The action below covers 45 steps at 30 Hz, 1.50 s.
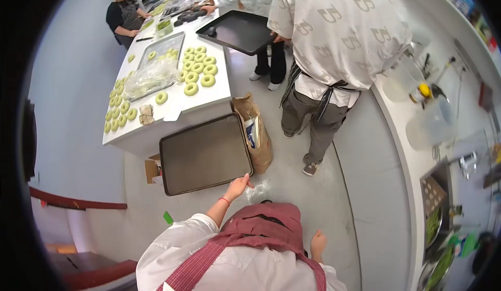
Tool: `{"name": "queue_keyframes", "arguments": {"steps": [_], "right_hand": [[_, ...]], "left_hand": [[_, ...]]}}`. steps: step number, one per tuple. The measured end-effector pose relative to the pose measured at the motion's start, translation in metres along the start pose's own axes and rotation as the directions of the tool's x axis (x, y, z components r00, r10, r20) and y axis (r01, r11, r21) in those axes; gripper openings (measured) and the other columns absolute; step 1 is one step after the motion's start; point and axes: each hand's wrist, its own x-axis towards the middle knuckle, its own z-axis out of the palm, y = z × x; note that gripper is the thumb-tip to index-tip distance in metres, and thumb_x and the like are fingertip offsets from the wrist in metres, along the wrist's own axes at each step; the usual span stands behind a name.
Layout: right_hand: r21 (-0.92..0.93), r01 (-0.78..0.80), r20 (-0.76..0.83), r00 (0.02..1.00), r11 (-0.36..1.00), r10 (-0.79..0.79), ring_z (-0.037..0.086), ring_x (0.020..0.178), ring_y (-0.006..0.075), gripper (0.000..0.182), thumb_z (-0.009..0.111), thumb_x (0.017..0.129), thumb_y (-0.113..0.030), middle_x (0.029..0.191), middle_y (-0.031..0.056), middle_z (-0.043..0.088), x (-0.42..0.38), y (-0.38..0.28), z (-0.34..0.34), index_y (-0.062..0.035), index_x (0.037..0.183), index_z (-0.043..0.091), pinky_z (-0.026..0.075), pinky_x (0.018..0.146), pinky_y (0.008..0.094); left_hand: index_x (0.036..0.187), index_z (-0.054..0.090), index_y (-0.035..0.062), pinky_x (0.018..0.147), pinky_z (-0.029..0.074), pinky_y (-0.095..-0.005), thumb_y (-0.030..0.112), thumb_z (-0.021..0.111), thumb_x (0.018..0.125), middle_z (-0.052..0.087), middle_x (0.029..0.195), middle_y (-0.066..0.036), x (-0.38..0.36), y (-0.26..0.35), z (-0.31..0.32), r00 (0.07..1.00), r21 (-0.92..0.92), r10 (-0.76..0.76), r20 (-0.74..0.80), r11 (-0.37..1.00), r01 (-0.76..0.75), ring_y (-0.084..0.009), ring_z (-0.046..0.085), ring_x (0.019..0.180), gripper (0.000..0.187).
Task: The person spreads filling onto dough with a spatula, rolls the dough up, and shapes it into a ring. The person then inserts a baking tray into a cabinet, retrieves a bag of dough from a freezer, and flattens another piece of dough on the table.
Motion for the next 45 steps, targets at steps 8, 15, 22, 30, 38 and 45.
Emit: {"name": "queue_keyframes", "arguments": {"steps": [8,15,22,30,38,45], "right_hand": [[-0.135,0.302,0.317,0.916,0.944,-0.248,0.06,0.085,0.0481,0.035,0.044,0.096,-0.024,0.089,0.0291,0.064,0.138,-0.026,-0.015,0.0041,0.092,0.063,0.047,0.072,0.0545],[0.121,0.401,0.388,0.823,0.908,-0.416,0.066,0.083,0.0393,0.023,0.056,0.079,-0.004,0.081,0.0218,0.066,0.318,-0.108,-0.019,0.0018,0.099,0.066,0.05,0.073,0.0467],[-0.118,0.779,0.367,0.61,0.616,-0.702,0.063,0.062,0.0419,0.029,0.059,0.082,-0.019,0.068,0.0241,0.064,0.353,-0.183,-0.012,0.0037,0.066,0.066,0.051,0.06,0.0467],[0.098,0.488,0.545,0.703,0.867,-0.457,0.065,0.083,0.0438,0.035,0.053,0.087,-0.011,0.093,0.0252,0.066,0.231,-0.243,0.03,0.0026,0.118,0.056,0.053,0.077,0.0482],[0.049,0.781,0.416,0.551,0.623,-0.724,0.04,0.127,0.0458,0.065,0.057,0.071,0.001,0.14,0.0283,0.036,0.153,-0.161,0.074,0.0019,0.134,0.039,0.036,0.107,0.0472],[-0.074,0.756,0.614,0.549,0.651,-0.567,0.035,0.129,0.0496,0.065,0.056,0.069,0.001,0.142,0.0332,0.028,0.12,-0.19,0.085,0.0039,0.131,0.04,0.035,0.108,0.0465]], "left_hand": [[0.131,0.051,0.0087,0.068,0.051,-0.0438,0.026,0.043,0.099,0.068,0.071,-0.013,-0.058,-0.002,0.052,0.84,-0.337,-0.459,-0.289,0.87,0.359,-0.0304,0.064,0.062,0.038],[0.143,0.039,0.0168,0.107,0.039,-0.0392,-0.006,0.049,0.079,0.031,0.151,-0.021,-0.163,-0.011,0.136,0.502,-0.269,-0.774,-0.386,0.615,0.742,-0.0327,0.037,0.137,0.069],[0.135,0.05,0.0153,0.109,0.036,-0.0395,-0.006,0.048,0.078,0.043,0.144,-0.019,-0.229,0.036,0.162,0.348,-0.707,-0.924,-0.157,0.351,0.614,-0.031,0.039,0.135,0.061],[0.137,0.048,0.016,0.11,0.032,-0.0477,0.004,0.052,0.078,0.038,0.147,-0.018,-0.254,-0.005,0.201,0.233,-0.503,-0.852,-0.469,0.474,0.722,-0.0305,0.039,0.135,0.06],[0.138,0.049,0.0161,0.111,0.026,-0.0552,0.016,0.06,0.078,0.025,0.155,-0.016,-0.324,-0.061,0.193,-0.037,-0.644,-0.945,-0.324,0.192,0.74,-0.0315,0.027,0.141,0.061],[0.132,0.055,0.0151,0.112,0.026,-0.0501,0.022,0.063,0.08,0.026,0.154,-0.016,-0.378,-0.078,0.235,-0.217,-0.768,-0.935,-0.279,0.082,0.635,-0.0313,0.031,0.14,0.053]]}}
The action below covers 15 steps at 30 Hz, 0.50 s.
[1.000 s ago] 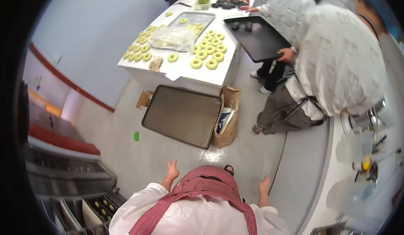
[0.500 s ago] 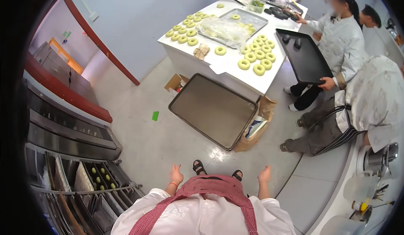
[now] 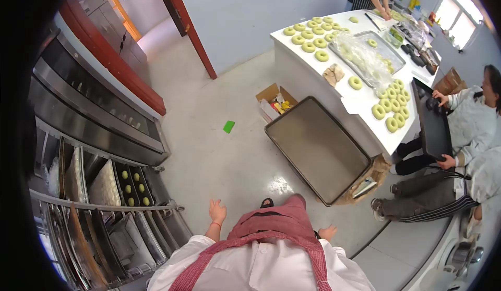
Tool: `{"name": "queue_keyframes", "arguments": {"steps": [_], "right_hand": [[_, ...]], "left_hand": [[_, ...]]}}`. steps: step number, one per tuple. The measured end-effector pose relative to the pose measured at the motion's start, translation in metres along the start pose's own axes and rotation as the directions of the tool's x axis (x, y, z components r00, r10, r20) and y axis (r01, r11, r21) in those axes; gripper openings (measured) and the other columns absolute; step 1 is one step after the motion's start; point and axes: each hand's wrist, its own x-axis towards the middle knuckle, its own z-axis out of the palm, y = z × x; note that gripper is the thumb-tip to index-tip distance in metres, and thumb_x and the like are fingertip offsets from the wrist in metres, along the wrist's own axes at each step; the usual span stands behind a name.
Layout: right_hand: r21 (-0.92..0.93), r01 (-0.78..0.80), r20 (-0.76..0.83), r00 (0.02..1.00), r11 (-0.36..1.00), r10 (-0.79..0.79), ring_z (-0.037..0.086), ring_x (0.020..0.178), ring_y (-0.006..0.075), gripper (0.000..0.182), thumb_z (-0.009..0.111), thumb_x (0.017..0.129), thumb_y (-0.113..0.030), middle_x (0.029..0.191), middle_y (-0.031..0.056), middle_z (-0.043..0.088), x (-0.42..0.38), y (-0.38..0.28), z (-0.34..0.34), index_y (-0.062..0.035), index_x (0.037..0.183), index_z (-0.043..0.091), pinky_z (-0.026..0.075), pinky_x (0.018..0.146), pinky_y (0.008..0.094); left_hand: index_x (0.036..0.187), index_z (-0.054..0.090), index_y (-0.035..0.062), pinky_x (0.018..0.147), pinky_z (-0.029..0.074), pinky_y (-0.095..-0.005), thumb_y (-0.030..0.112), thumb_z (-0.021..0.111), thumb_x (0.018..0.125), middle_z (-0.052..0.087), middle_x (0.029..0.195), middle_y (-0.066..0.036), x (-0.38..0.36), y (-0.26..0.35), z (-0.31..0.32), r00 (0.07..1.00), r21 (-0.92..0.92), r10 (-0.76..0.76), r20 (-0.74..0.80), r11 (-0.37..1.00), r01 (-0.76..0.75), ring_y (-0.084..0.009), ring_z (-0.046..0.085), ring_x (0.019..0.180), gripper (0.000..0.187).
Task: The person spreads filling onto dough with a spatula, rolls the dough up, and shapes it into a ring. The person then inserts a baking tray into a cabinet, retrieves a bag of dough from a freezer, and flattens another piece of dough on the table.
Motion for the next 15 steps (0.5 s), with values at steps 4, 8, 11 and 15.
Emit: {"name": "queue_keyframes", "arguments": {"steps": [4,8,11,15], "right_hand": [[0.076,0.267,-0.077,0.962,0.961,-0.262,0.033,0.132,0.0489,0.064,0.06,0.072,0.001,0.144,0.0326,0.026,0.037,-0.077,0.01,0.0029,0.133,0.042,0.031,0.11,0.0449],[0.062,0.388,-0.117,0.918,0.92,-0.379,0.029,0.136,0.0465,0.067,0.062,0.075,0.003,0.149,0.0291,0.019,0.062,-0.158,0.001,0.002,0.138,0.037,0.032,0.11,0.0442],[-0.008,0.48,-0.139,0.868,0.877,-0.477,0.029,0.136,0.0453,0.07,0.063,0.074,0.004,0.15,0.0293,0.018,0.081,-0.183,0.001,0.0015,0.139,0.036,0.031,0.112,0.0444],[-0.041,0.284,-0.113,0.951,0.958,-0.287,0.035,0.133,0.0445,0.078,0.063,0.074,0.003,0.15,0.0276,0.017,0.101,-0.158,0.005,0.0,0.144,0.029,0.036,0.109,0.045]], "left_hand": [[0.131,0.057,0.0166,0.112,0.028,-0.0477,0.027,0.061,0.078,0.028,0.153,-0.018,0.0,-0.003,0.005,0.985,0.048,-0.133,0.106,0.991,0.129,-0.0336,0.032,0.139,0.054],[0.131,0.057,0.0177,0.112,0.03,-0.0464,0.028,0.062,0.076,0.027,0.153,-0.02,0.017,0.015,0.028,0.978,-0.013,-0.169,0.124,0.985,0.172,-0.036,0.033,0.138,0.057],[0.135,0.053,0.016,0.111,0.03,-0.0477,0.028,0.062,0.075,0.027,0.153,-0.021,0.014,0.028,0.032,0.985,-0.002,-0.117,0.125,0.993,0.119,-0.038,0.033,0.137,0.061],[0.129,0.056,0.0108,0.112,0.026,-0.0472,0.027,0.056,0.079,0.029,0.152,-0.021,0.043,0.081,-0.012,0.996,-0.082,-0.08,-0.03,0.994,0.078,-0.0351,0.029,0.14,0.053]]}}
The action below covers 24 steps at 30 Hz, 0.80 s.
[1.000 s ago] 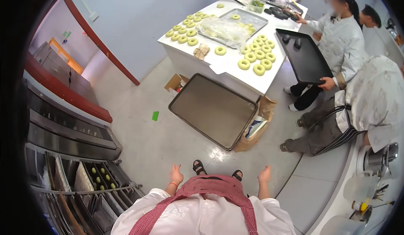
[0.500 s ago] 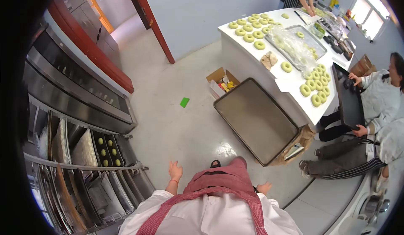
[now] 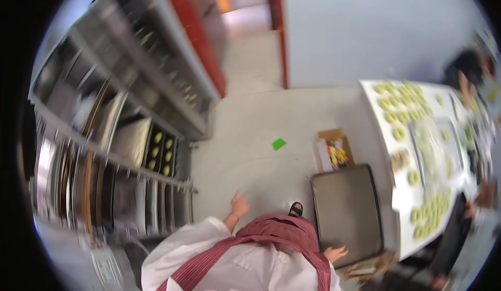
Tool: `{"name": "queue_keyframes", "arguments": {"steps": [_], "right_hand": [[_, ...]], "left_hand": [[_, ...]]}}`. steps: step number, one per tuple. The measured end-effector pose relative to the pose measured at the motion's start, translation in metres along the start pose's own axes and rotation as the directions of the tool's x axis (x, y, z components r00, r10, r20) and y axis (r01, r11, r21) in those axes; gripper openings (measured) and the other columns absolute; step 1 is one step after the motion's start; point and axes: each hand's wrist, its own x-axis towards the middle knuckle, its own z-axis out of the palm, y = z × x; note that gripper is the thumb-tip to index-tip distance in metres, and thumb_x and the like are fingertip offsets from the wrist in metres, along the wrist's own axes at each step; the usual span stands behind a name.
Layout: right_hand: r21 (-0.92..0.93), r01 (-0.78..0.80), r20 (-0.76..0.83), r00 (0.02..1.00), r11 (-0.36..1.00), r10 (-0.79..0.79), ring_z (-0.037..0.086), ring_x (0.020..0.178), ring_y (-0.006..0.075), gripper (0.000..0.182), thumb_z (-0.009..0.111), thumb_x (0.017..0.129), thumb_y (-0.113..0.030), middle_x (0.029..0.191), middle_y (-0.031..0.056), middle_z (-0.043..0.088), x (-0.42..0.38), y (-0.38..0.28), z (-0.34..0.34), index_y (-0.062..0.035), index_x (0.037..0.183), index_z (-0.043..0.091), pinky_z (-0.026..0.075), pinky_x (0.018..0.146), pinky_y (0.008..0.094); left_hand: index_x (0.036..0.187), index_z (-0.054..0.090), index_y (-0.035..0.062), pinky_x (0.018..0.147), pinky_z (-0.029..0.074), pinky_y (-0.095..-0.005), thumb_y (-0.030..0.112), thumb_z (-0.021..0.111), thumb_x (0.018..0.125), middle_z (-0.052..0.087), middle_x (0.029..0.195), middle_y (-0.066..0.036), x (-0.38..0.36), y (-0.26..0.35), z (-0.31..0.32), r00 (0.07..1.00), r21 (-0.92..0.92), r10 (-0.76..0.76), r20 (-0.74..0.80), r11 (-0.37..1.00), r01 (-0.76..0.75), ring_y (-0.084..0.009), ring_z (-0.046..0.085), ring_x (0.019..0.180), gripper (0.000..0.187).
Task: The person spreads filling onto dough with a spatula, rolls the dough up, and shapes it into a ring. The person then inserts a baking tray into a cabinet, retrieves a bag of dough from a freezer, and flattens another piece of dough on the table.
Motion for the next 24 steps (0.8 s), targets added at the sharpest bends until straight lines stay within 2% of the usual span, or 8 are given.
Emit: {"name": "queue_keyframes", "arguments": {"steps": [1,5,9,10,11,16,18,24], "right_hand": [[0.025,-0.031,0.088,0.996,0.999,0.029,0.037,0.132,0.0447,0.078,0.062,0.073,0.004,0.15,0.0269,0.018,0.033,-0.018,-0.011,-0.0011,0.144,0.029,0.038,0.107,0.0451],[-0.12,0.375,0.227,0.912,0.919,-0.342,0.038,0.131,0.0447,0.077,0.061,0.074,0.004,0.15,0.0264,0.019,0.126,-0.071,-0.006,-0.0018,0.144,0.03,0.039,0.106,0.0453],[-0.187,0.497,0.226,0.861,0.847,-0.456,0.039,0.13,0.0447,0.076,0.061,0.074,0.004,0.15,0.0256,0.02,0.176,-0.065,0.039,-0.0027,0.144,0.031,0.041,0.105,0.0457],[-0.089,0.545,0.026,0.838,0.834,-0.545,0.037,0.132,0.044,0.074,0.059,0.075,0.005,0.15,0.0254,0.022,0.2,-0.081,0.054,-0.0032,0.144,0.032,0.039,0.106,0.0465],[-0.085,0.563,0.045,0.827,0.822,-0.561,0.037,0.132,0.044,0.074,0.059,0.075,0.005,0.15,0.0254,0.022,0.207,-0.103,0.055,-0.0032,0.144,0.032,0.039,0.106,0.0465],[-0.067,0.744,0.032,0.668,0.665,-0.744,0.031,0.135,0.0431,0.071,0.058,0.079,0.002,0.148,0.0276,0.024,0.191,-0.257,0.037,-0.0018,0.144,0.032,0.033,0.11,0.0468],[-0.005,0.786,0.005,0.618,0.618,-0.786,0.029,0.135,0.0446,0.071,0.058,0.078,0.003,0.147,0.0284,0.023,0.208,-0.305,0.069,-0.0019,0.144,0.032,0.03,0.111,0.0476],[0.101,0.78,0.06,0.615,0.618,-0.786,0.033,0.134,0.0435,0.065,0.057,0.081,0.002,0.146,0.0255,0.027,0.171,-0.398,0.125,-0.0062,0.142,0.037,0.035,0.109,0.0462]], "left_hand": [[0.129,0.055,0.0101,0.112,0.025,-0.0466,0.028,0.056,0.08,0.029,0.152,-0.02,-0.013,0.024,-0.008,0.996,-0.047,-0.058,-0.065,0.997,0.055,-0.0349,0.029,0.14,0.052],[0.128,0.054,0.0091,0.112,0.026,-0.0478,0.02,0.059,0.08,0.031,0.15,-0.02,-0.007,0.062,-0.002,0.944,-0.207,-0.086,-0.32,0.978,0.019,-0.0342,0.032,0.137,0.05],[0.123,0.056,0.0087,0.111,0.027,-0.05,0.017,0.061,0.078,0.034,0.148,-0.02,-0.007,0.095,-0.003,0.937,-0.147,-0.079,-0.341,0.989,0.03,-0.0353,0.034,0.136,0.047],[0.119,0.058,0.0079,0.109,0.028,-0.0515,0.018,0.061,0.077,0.034,0.148,-0.021,-0.007,0.091,0.005,0.924,-0.112,-0.061,-0.376,0.994,0.02,-0.0362,0.036,0.134,0.043],[0.119,0.058,0.0079,0.109,0.028,-0.0515,0.018,0.061,0.077,0.034,0.148,-0.021,-0.011,0.083,0.004,0.92,-0.118,-0.087,-0.383,0.992,0.045,-0.0362,0.036,0.134,0.043],[0.109,0.064,0.0071,0.106,0.031,-0.0502,0.029,0.057,0.081,0.041,0.143,-0.021,-0.004,0.035,0.001,0.832,-0.274,-0.492,-0.257,0.863,0.425,-0.0378,0.042,0.128,0.037],[0.127,0.057,0.0128,0.109,0.033,-0.0486,0.028,0.06,0.077,0.033,0.149,-0.02,0.007,0.023,-0.006,0.785,-0.234,-0.617,-0.058,0.772,0.591,-0.037,0.037,0.133,0.052],[0.13,0.054,0.0095,0.11,0.026,-0.0501,0.026,0.054,0.08,0.028,0.152,-0.018,0.035,-0.019,-0.003,0.626,-0.268,-0.777,0.073,0.589,0.763,-0.0382,0.03,0.137,0.053]]}}
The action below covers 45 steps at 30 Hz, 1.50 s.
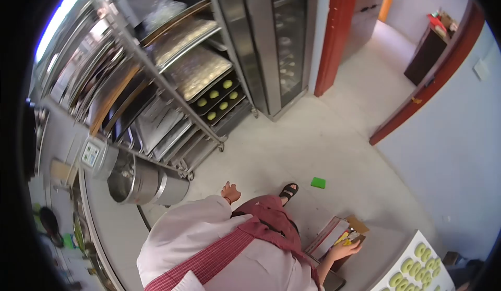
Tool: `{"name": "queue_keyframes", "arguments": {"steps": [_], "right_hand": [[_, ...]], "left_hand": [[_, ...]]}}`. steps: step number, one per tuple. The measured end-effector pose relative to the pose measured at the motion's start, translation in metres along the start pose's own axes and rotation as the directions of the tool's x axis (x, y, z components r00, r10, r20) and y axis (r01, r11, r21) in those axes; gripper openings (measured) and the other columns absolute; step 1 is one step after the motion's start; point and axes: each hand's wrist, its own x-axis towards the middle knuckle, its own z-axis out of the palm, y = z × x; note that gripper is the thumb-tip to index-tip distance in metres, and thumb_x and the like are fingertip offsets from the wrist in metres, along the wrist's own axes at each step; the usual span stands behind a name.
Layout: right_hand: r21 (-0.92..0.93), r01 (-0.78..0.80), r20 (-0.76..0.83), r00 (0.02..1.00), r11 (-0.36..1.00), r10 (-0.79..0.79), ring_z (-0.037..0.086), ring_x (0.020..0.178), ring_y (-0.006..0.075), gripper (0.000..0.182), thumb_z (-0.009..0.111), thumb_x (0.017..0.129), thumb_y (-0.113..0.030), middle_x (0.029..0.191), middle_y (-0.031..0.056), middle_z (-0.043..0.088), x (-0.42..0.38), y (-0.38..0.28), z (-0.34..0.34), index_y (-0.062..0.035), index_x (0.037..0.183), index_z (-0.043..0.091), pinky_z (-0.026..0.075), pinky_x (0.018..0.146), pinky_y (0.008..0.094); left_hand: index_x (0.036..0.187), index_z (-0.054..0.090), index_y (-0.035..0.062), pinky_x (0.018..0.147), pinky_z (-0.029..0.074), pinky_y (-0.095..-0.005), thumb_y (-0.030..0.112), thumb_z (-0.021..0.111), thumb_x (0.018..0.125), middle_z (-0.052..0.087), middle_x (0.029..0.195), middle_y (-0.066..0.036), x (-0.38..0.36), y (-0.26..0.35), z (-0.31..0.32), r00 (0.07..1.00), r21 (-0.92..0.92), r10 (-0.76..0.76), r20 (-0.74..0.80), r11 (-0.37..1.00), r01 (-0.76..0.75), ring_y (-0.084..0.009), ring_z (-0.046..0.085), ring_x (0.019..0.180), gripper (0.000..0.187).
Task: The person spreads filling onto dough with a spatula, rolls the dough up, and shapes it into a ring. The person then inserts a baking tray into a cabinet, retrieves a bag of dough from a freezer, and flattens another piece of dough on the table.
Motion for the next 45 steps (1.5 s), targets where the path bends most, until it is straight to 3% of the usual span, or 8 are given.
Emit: {"name": "queue_keyframes", "arguments": {"steps": [11,21,26,29,30,37,38,45], "right_hand": [[-0.341,-0.413,0.345,0.781,0.845,0.521,0.05,0.108,0.0458,0.04,0.065,0.072,-0.014,0.125,0.0301,0.042,-0.081,0.023,0.074,0.0032,0.108,0.057,0.044,0.094,0.0455],[-0.169,-0.031,0.435,0.894,0.985,0.103,0.06,0.085,0.0415,0.026,0.059,0.079,-0.019,0.091,0.0222,0.061,0.138,-0.083,0.229,-0.0019,0.099,0.064,0.05,0.083,0.0489],[0.013,0.185,0.52,0.838,0.983,-0.165,0.062,0.077,0.04,0.025,0.058,0.081,-0.022,0.08,0.0207,0.066,0.215,0.034,0.393,-0.0035,0.095,0.067,0.052,0.079,0.0507],[-0.242,0.2,0.853,0.511,0.949,0.109,0.064,0.095,0.04,0.029,0.056,0.08,-0.021,0.097,0.024,0.066,0.393,-0.089,0.377,0.0,0.099,0.063,0.051,0.084,0.0501],[-0.205,0.061,0.766,0.631,0.977,0.122,0.062,0.098,0.0404,0.031,0.055,0.082,-0.025,0.099,0.0223,0.066,0.446,-0.175,0.346,-0.005,0.104,0.064,0.05,0.087,0.0487],[0.313,0.207,0.751,0.544,0.927,-0.375,0.062,0.101,0.038,0.029,0.054,0.085,-0.02,0.105,0.0201,0.066,0.652,-0.452,0.512,-0.0048,0.108,0.063,0.05,0.087,0.0449],[0.356,0.231,0.755,0.499,0.905,-0.425,0.063,0.099,0.0373,0.03,0.056,0.084,-0.02,0.103,0.0192,0.067,0.672,-0.501,0.529,-0.0042,0.108,0.063,0.05,0.086,0.0442],[0.462,0.265,0.768,0.357,0.846,-0.532,0.066,0.092,0.031,0.032,0.063,0.08,-0.021,0.098,0.0151,0.069,0.79,-0.592,0.595,-0.0047,0.108,0.065,0.052,0.082,0.0398]], "left_hand": [[0.121,0.06,0.0099,0.104,0.039,-0.0477,0.023,0.062,0.081,0.039,0.145,-0.019,0.142,0.227,-0.1,0.864,0.028,0.501,-0.057,0.865,-0.5,-0.0375,0.042,0.129,0.043],[0.12,0.061,0.01,0.106,0.039,-0.0442,0.03,0.062,0.079,0.044,0.142,-0.022,0.166,0.548,-0.059,0.352,0.111,0.929,0.115,0.34,-0.934,-0.0373,0.044,0.129,0.046],[0.116,0.065,0.0098,0.104,0.041,-0.0418,0.028,0.059,0.081,0.056,0.128,-0.02,0.251,0.625,-0.125,0.741,0.069,0.661,0.12,0.739,-0.67,-0.035,0.051,0.122,0.04],[0.114,0.066,0.0092,0.101,0.043,-0.0415,0.027,0.06,0.081,0.059,0.122,-0.019,0.29,0.65,-0.135,0.82,-0.074,0.571,0.044,0.82,-0.567,-0.0342,0.054,0.117,0.038],[0.113,0.066,0.0089,0.1,0.044,-0.0414,0.026,0.06,0.082,0.06,0.12,-0.019,0.304,0.662,-0.135,0.785,-0.145,0.619,-0.033,0.774,-0.617,-0.0337,0.055,0.115,0.036],[0.103,0.068,0.0039,0.087,0.049,-0.0448,0.03,0.058,0.085,0.066,0.105,-0.022,0.362,0.683,-0.088,0.866,-0.217,0.497,0.046,0.852,-0.477,-0.0395,0.062,0.099,0.034],[0.102,0.068,0.0036,0.086,0.049,-0.0469,0.039,0.056,0.085,0.066,0.105,-0.022,0.398,0.679,-0.085,0.75,-0.054,0.573,0.33,0.804,-0.592,-0.0414,0.061,0.098,0.041],[0.096,0.068,0.0031,0.079,0.049,-0.0476,0.035,0.057,0.083,0.066,0.095,-0.021,0.544,0.837,-0.171,0.068,-0.44,0.843,0.533,0.345,-0.829,-0.0369,0.062,0.087,0.036]]}}
